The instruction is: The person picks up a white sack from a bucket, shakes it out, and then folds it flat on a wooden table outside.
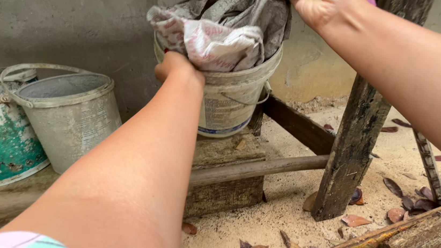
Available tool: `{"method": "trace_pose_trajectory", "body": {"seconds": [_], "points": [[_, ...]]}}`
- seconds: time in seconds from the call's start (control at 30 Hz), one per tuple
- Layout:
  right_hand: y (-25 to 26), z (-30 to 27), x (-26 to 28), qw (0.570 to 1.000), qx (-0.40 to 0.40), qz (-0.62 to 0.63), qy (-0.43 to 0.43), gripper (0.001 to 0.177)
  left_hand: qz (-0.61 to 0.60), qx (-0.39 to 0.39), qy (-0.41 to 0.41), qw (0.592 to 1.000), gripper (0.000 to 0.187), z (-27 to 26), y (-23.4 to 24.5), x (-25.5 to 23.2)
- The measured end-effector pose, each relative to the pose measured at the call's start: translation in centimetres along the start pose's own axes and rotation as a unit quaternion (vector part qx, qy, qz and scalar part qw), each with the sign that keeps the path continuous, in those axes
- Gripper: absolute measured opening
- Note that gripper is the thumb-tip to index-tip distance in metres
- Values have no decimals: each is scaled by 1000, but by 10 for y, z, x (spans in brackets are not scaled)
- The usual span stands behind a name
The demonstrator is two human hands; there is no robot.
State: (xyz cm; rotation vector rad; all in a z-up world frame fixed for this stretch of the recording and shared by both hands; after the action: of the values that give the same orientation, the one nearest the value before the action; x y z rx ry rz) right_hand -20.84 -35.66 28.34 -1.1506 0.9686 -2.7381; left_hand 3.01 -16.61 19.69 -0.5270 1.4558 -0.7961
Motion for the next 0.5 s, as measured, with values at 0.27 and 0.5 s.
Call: {"method": "trace_pose_trajectory", "body": {"seconds": [0.27,0.5], "points": [[-14,-12,50,998,18,-57,-24,45,-51,28,-17,998,48,33,5,4],[-59,-13,47,974,4,-226,-22,44,-36,35,-84,995,46,19,-6,21]]}}
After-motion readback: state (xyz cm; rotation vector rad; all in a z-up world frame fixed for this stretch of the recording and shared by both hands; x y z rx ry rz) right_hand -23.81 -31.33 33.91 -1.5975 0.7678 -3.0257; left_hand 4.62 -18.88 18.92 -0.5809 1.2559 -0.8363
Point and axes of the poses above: each hand's wrist, its own z-axis towards the middle knuckle, its own y-axis out of the back of the hand, x = y × z, the point moved 10 cm from there along z, towards the middle knuckle, and after that the axes turned 7 degrees about -y, right-handed, at the moved point
